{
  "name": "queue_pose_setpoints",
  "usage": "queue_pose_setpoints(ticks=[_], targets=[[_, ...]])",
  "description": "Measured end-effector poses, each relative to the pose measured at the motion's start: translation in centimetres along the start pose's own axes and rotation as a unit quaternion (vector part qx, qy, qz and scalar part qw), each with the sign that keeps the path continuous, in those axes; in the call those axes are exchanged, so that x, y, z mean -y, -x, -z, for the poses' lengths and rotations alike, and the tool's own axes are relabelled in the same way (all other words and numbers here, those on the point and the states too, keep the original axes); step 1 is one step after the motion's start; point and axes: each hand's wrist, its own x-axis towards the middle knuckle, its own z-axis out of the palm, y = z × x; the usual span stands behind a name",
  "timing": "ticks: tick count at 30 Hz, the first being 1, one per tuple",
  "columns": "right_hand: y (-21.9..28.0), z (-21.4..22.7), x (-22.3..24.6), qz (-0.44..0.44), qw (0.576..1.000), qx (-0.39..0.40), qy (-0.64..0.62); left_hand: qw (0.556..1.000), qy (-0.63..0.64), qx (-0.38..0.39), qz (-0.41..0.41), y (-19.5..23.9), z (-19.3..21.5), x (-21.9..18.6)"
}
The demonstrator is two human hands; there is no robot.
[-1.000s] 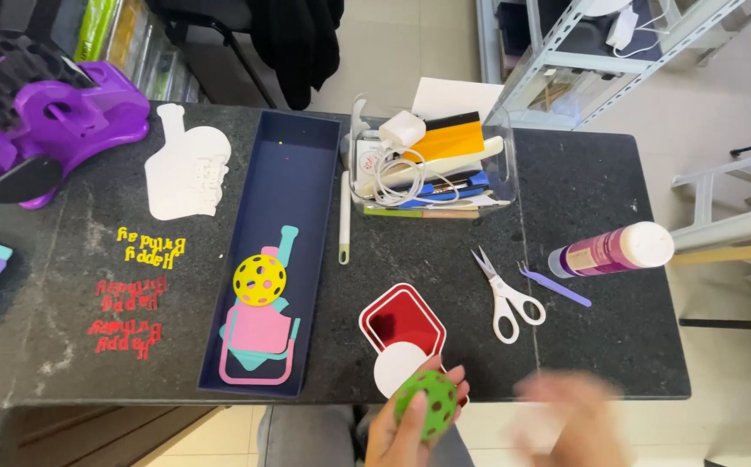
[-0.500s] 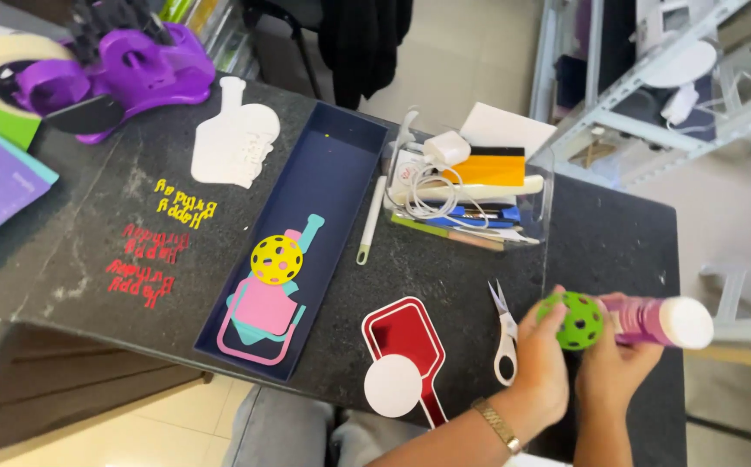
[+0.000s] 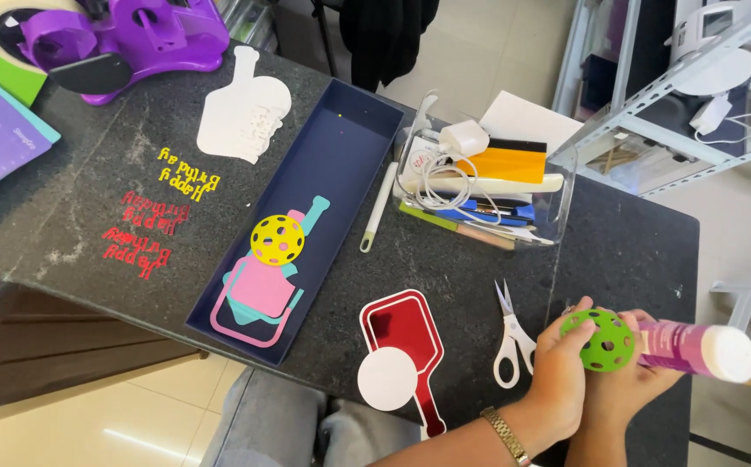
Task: The person is applying glue to various paper cutouts and assembling them together on a table.
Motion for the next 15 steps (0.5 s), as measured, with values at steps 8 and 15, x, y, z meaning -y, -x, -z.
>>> queue_pose_setpoints(ticks=[8,15], targets=[[-0.5,0.0,1.6,0.03,0.998,-0.015,0.051,0.996,-0.056,0.026,-0.066,2.2,0.6,0.6],[-0.8,0.8,0.2,0.029,0.995,0.026,0.093,0.999,0.002,-0.009,0.034,1.3,0.8,1.9]])
